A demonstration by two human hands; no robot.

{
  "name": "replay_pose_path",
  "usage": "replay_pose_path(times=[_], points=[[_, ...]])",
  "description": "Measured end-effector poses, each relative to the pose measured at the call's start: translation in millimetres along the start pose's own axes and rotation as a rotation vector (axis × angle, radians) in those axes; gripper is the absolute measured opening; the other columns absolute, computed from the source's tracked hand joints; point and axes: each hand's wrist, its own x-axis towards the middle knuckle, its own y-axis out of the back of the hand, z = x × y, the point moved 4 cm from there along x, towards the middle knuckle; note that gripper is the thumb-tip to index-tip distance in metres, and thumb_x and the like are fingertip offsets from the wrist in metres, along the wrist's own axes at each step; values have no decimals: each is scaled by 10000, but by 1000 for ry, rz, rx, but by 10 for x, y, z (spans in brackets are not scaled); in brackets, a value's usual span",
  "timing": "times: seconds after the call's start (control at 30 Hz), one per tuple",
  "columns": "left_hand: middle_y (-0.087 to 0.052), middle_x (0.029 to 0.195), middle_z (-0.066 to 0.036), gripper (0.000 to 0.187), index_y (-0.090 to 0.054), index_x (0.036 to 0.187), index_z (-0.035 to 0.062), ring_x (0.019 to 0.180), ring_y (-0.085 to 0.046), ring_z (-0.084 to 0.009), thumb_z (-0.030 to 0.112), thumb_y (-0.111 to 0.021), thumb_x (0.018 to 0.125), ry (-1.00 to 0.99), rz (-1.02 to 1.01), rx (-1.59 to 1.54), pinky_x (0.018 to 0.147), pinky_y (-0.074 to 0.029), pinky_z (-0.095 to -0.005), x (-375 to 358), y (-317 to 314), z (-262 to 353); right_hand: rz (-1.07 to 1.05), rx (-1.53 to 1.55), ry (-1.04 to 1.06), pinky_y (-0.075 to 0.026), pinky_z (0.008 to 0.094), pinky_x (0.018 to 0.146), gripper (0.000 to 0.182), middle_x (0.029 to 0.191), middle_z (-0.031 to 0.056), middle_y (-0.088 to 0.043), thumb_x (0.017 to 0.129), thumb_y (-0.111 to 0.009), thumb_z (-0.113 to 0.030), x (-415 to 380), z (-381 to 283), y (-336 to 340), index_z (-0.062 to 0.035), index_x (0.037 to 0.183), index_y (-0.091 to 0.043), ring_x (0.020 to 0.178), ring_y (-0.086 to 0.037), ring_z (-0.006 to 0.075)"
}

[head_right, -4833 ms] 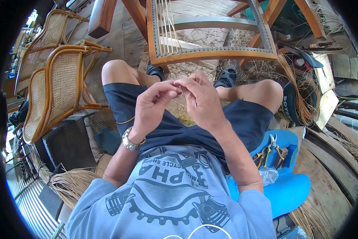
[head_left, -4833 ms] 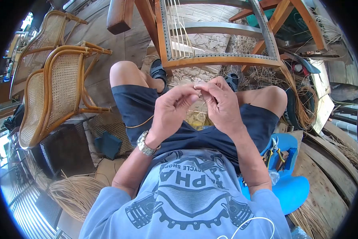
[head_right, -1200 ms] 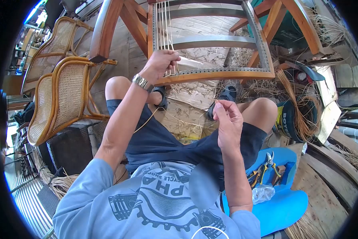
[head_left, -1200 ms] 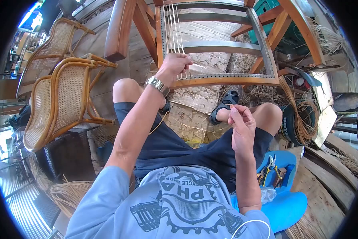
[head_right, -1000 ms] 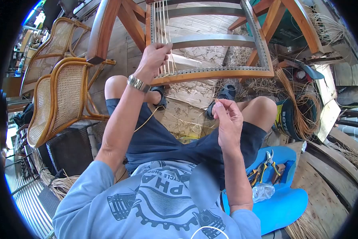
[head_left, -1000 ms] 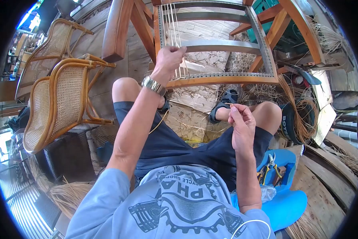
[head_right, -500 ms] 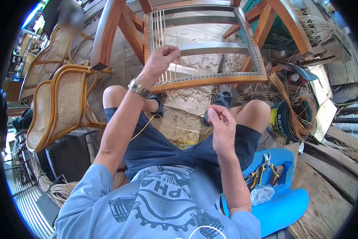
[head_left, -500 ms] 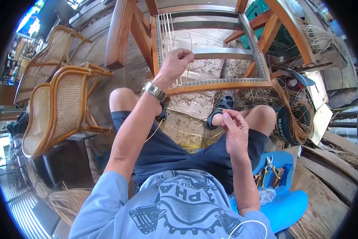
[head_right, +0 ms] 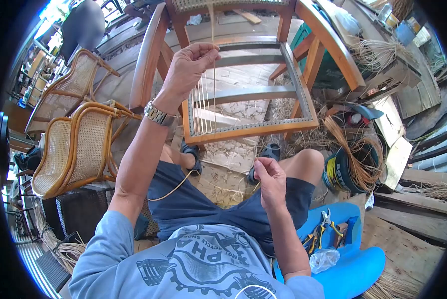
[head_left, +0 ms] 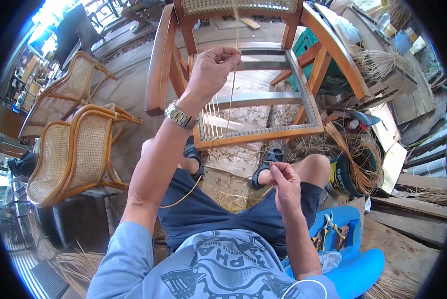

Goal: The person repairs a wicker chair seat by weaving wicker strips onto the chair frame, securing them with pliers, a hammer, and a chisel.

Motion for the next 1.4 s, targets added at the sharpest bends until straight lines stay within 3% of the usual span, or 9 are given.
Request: replay_pose_path(times=[0.17,0.33,0.57,0.83,0.9,1.03,1.27,1.33,1.4], points=[[-724,956,-31,192,-692,1096,31,839,-652,-70,170,-677,965,-61,-4,-107,768,-514,-207,165,0,512,-17,47,29,-437,185,618,122,842,-21,-626,950,-686,-122,-14,-131,-21,-27,1023,-664,690,-528,33],[-725,946,-19,214,-703,1099,50,813,-653,-62,181,-722,931,-124,-40,-86,707,-514,-185,194,-49,876,0,70,43,-471,217,683,114,866,-5,-656,932,-703,-105,-61,-184,17,-33,1014,-671,724,-572,67],[-720,918,-9,221,-698,1107,57,810,-667,-66,184,-724,928,-155,-100,-120,687,-515,-186,64,-83,959,6,67,47,-447,196,689,137,853,-20,-652,937,-707,-123,-155,-192,110,-18,1021,-678,720,-537,40],[-713,908,-4,238,-680,1092,73,790,-681,-81,270,-690,958,-45,-137,-104,675,-503,-180,-333,-201,979,40,42,70,-438,200,677,122,826,-20,-640,938,-688,-101,-148,-198,233,-12,1022,-683,715,-534,41],[-708,913,-12,233,-678,1105,62,782,-676,-82,247,-685,964,-60,-212,-133,677,-508,-187,-438,-239,1009,67,40,81,-475,222,671,104,809,16,-645,948,-666,-79,-127,-220,274,-11,1025,-678,698,-570,82],[-704,923,-39,260,-677,1138,8,790,-669,-78,205,-678,968,-69,-257,19,676,-513,-195,-615,-267,949,96,58,98,-481,224,666,100,812,6,-642,954,-657,-86,-107,-209,379,-23,1030,-673,698,-573,78],[-715,923,-91,284,-655,1140,-6,826,-701,-131,215,-683,963,221,-403,-75,736,-581,-230,-950,-588,433,163,227,107,-518,238,765,122,916,9,-649,956,-646,-77,-414,-400,511,-27,1066,-651,794,-616,82],[-705,920,-101,313,-616,1165,-17,844,-710,-153,219,-676,968,342,-435,-159,698,-599,-253,-1085,-828,276,258,280,163,-520,252,786,142,912,17,-647,948,-651,-74,-579,-528,794,-34,1084,-647,821,-623,97],[-700,966,-115,286,-621,1175,-21,870,-708,-162,185,-655,979,310,-493,-136,753,-597,-266,-1197,-1040,136,422,366,225,-513,286,780,147,891,11,-659,939,-671,-108,-798,-599,1295,-58,1074,-644,816,-633,113]])
